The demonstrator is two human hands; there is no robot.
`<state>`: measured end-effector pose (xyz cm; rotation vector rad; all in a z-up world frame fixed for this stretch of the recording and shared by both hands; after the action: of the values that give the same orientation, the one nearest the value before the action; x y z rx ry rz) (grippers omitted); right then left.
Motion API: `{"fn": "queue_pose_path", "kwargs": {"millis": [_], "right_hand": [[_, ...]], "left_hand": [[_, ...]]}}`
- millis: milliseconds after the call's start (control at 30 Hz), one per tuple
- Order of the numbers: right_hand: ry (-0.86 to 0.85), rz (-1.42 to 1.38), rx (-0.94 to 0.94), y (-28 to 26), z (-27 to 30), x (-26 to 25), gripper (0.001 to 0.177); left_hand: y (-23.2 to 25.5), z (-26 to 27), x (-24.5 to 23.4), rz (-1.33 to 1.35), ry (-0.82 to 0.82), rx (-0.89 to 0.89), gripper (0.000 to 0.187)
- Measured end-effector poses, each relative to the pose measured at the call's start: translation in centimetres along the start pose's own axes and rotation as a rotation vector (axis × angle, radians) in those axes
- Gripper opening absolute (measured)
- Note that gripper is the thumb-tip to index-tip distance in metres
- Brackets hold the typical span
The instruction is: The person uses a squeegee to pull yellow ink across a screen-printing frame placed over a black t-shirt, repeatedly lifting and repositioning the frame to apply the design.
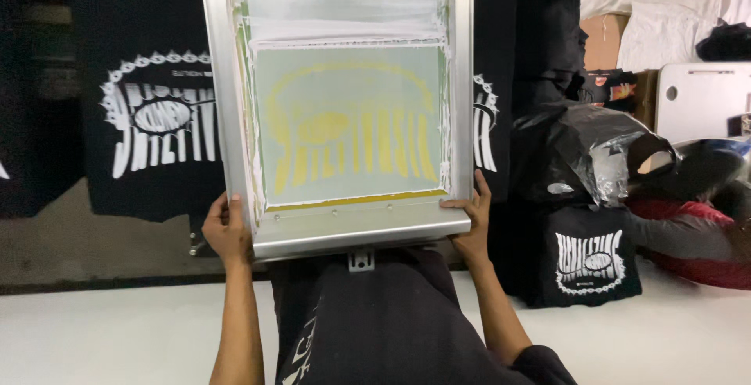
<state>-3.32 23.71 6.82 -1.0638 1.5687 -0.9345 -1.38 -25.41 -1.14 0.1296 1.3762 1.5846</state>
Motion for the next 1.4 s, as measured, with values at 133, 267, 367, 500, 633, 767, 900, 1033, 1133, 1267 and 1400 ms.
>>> {"fn": "queue_pose_path", "kwargs": {"millis": [133,267,367,500,633,767,900,1033,1133,1267,1400], "right_hand": [[0.036,-0.045,0.005,-2.0,1.7,8.7,0.040],[0.067,-0.039,-0.005,-4.2,2.3,17.4,0.036],[0.068,-0.034,-0.008,-5.5,3.2,22.8,0.038],[0.073,-0.017,0.027,-5.7,4.3,27.0,0.038],[0.077,-0.004,0.020,-8.1,2.5,29.3,0.037],[0.059,-0.016,0.034,-7.0,2.7,30.2,0.040],[0.052,0.011,0.055,-8.0,1.5,31.1,0.040],[0.059,0.030,0.065,-7.5,1.1,31.4,0.039],[0.061,0.033,0.094,-7.2,0.7,31.7,0.038],[0.052,0.008,0.060,-5.5,0.1,31.9,0.043],[0.052,0.014,0.065,-4.3,0.7,32.1,0.040]], "left_hand": [[-1.9,-6.8,-6.9,-0.007,0.016,0.005,0.026],[-4.4,-15.1,-12.2,-0.004,-0.013,0.014,0.031],[-6.1,-19.2,-16.2,-0.011,-0.002,0.001,0.035],[-7.5,-23.3,-19.4,-0.042,0.018,-0.005,0.034],[-5.6,-24.4,-20.3,0.006,0.016,-0.031,0.037],[-5.1,-24.8,-20.4,-0.014,-0.034,-0.061,0.038],[-7.7,-27.9,-19.6,-0.045,-0.026,-0.069,0.038],[-5.2,-27.0,-19.7,-0.058,-0.029,-0.050,0.037],[-5.8,-27.6,-19.2,0.010,-0.042,-0.079,0.038],[-7.6,-29.5,-17.8,0.010,-0.028,-0.064,0.037],[-7.7,-29.2,-17.7,0.000,-0.053,-0.050,0.041]]}}
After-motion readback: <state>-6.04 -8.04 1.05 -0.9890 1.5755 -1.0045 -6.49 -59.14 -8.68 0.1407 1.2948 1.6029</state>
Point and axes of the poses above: each hand's wrist, its own z-axis away from the middle knuckle, its own x-axis out of the palm, y = z × x, the point moved 10 cm from there along -z, towards the middle knuckle, and after that the axes turned 11 degrees about -x, right-handed, at the moved point
